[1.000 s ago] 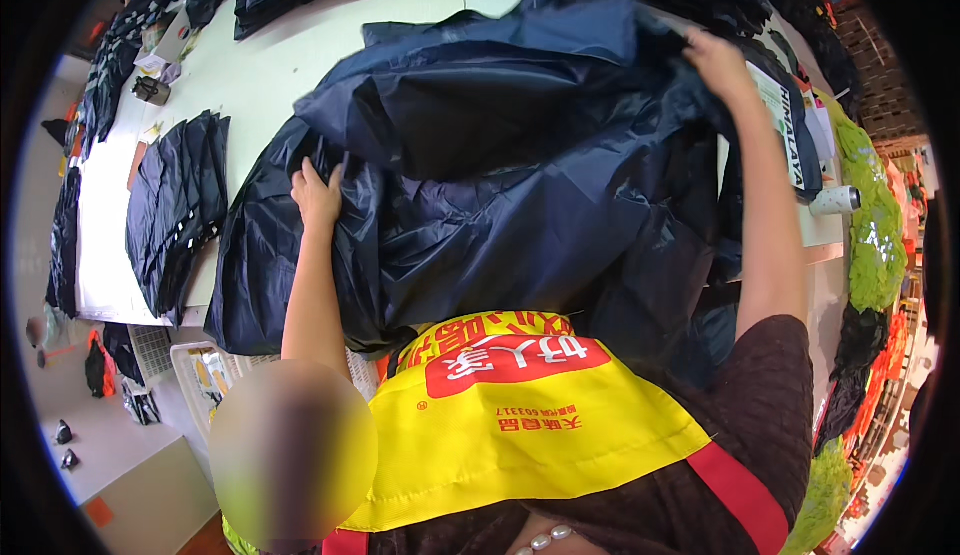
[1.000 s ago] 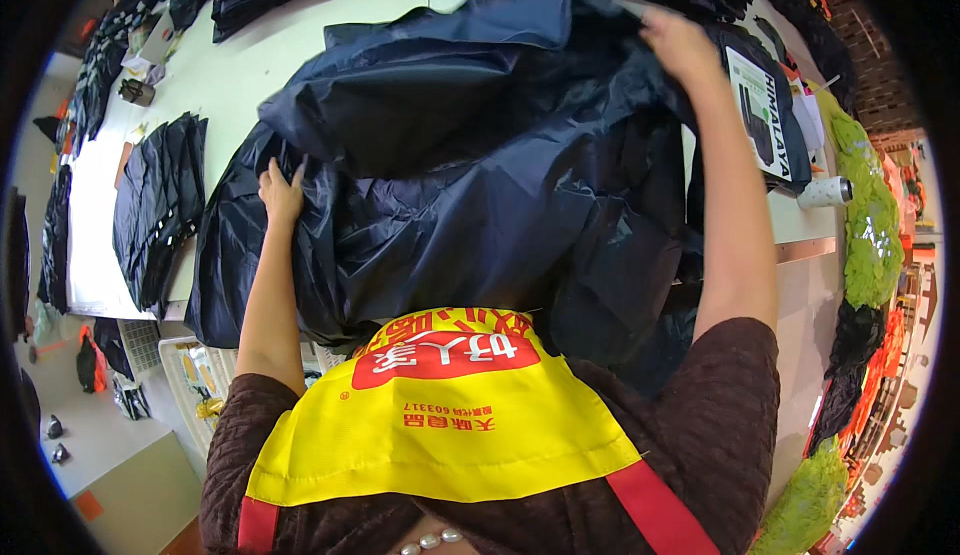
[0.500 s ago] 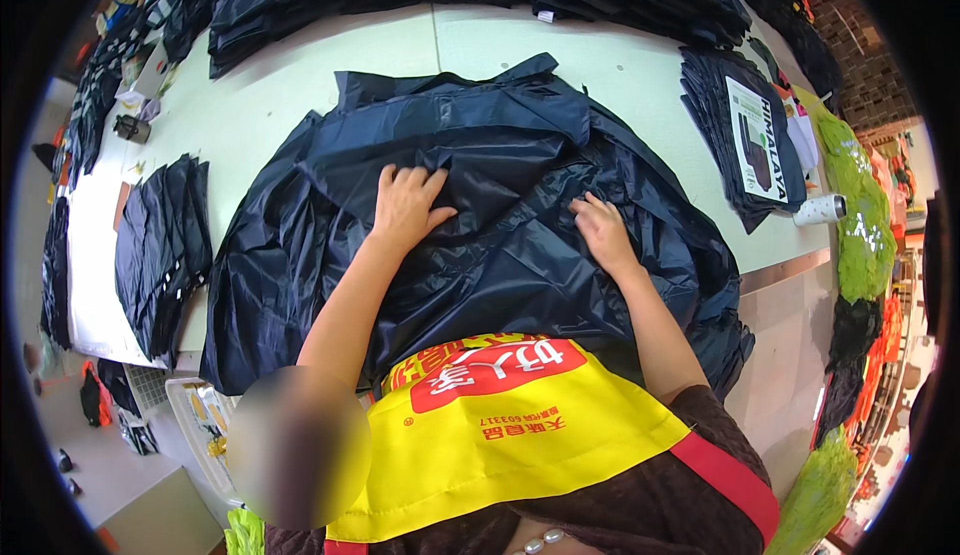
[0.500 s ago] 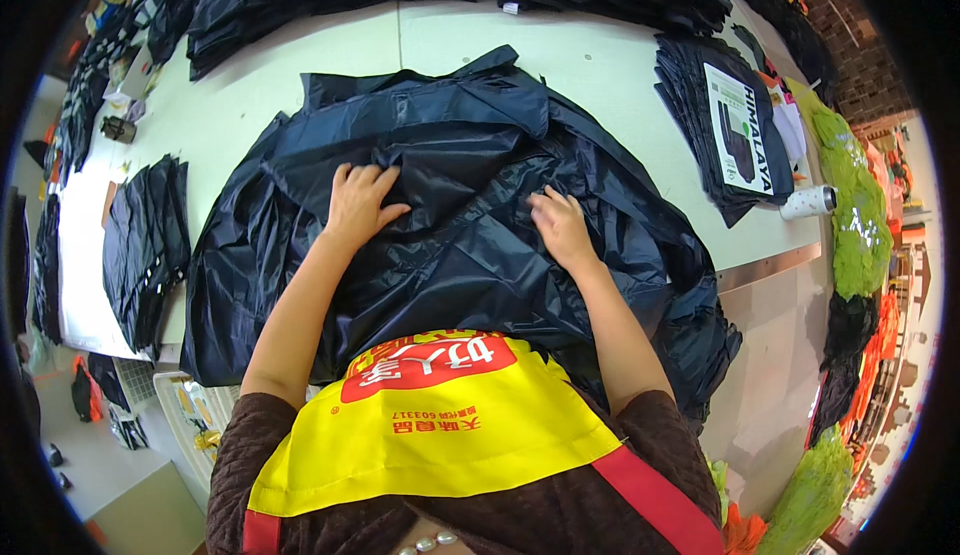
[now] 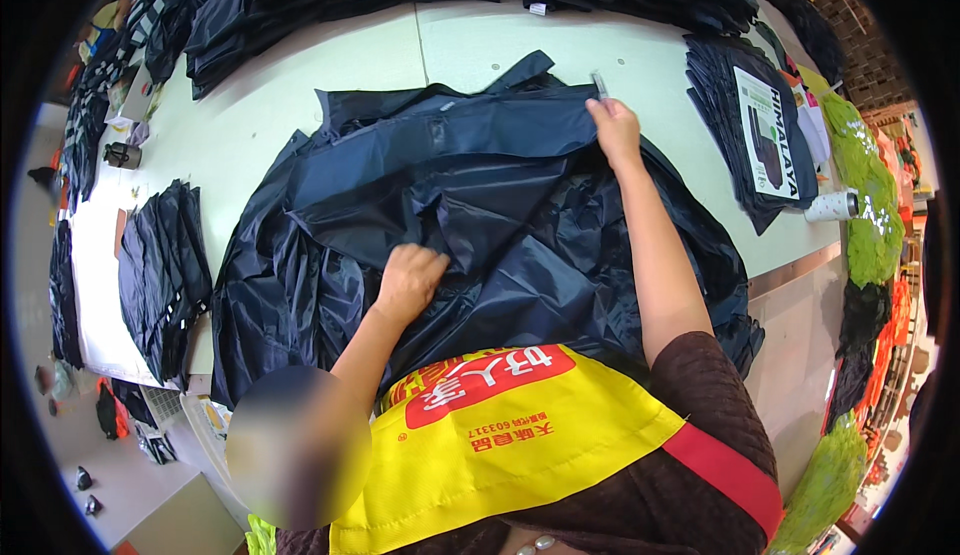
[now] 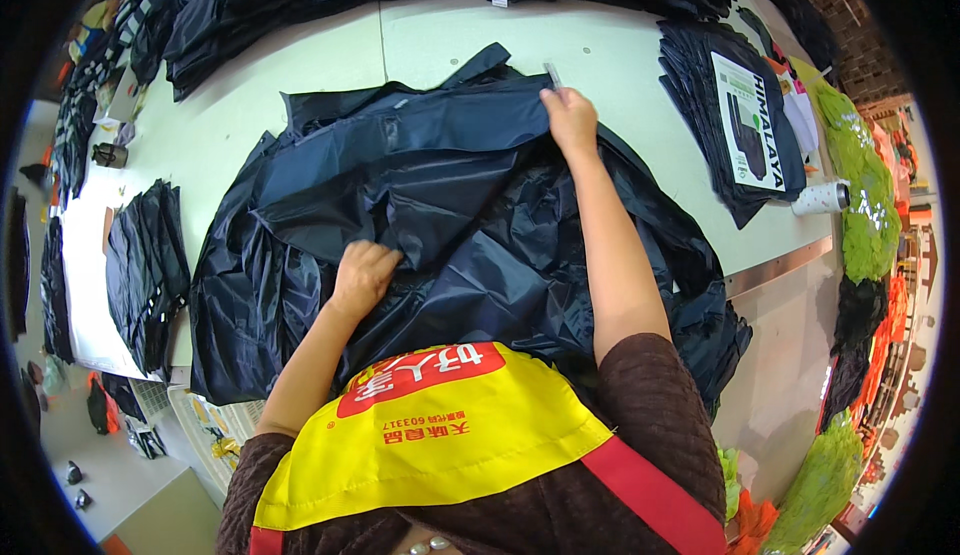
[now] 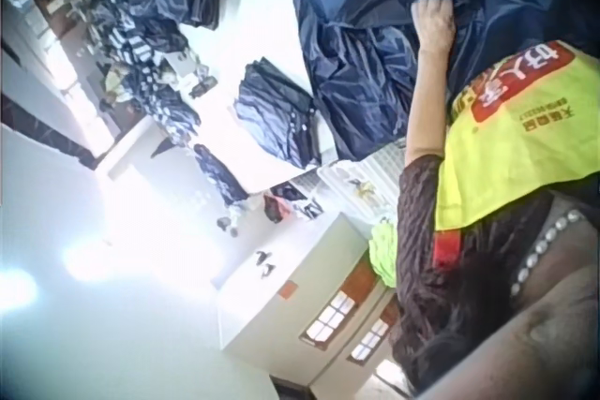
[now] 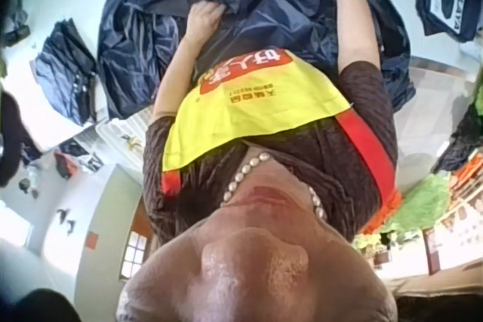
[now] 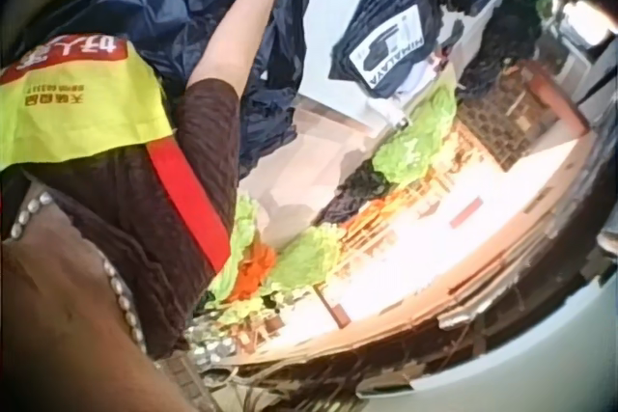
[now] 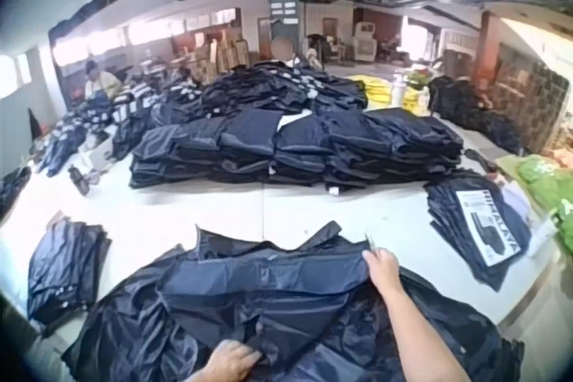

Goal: The person folds a dark jacket on a table, aligns the edges, and places it into a small black pouch. They then remove the jacket from the pouch, unfold it, and repeat the folding process before placing it back into the pouch.

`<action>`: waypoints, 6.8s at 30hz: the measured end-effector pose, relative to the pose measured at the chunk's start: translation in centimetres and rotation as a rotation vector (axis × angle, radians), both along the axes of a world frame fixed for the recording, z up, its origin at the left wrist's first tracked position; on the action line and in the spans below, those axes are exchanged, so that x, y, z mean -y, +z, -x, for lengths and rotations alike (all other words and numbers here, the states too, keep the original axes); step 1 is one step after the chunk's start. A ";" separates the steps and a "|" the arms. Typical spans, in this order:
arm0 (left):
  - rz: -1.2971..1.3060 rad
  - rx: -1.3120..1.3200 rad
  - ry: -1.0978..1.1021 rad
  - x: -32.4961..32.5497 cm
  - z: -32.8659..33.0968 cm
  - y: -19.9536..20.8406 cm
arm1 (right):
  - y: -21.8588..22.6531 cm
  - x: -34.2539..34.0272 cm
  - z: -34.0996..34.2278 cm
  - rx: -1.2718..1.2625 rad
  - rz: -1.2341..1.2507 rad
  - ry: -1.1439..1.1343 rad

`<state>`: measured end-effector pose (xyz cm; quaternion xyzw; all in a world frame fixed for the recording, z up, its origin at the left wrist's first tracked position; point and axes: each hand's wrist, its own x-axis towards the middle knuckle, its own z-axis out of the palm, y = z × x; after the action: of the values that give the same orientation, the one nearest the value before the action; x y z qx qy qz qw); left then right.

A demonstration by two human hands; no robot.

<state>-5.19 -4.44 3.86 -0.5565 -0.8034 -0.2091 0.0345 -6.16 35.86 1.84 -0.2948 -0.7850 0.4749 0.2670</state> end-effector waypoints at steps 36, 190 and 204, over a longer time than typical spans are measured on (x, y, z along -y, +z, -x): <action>-1.249 0.989 0.838 8.1 10.9 0.7 | -3.2 -17.6 -15.2 0.733 -0.469 -0.133; 0.028 0.548 0.285 -3.4 6.8 -0.4 | 1.9 16.8 -2.5 -0.076 -0.754 0.943; 0.041 -0.069 0.154 -4.1 8.3 -0.3 | 5.5 18.7 -1.3 -0.075 -1.030 0.692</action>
<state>-13.46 -0.38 3.54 -0.5003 -0.8463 -0.1700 0.0669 -4.86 17.13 7.30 0.1603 -0.9536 0.1044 0.2326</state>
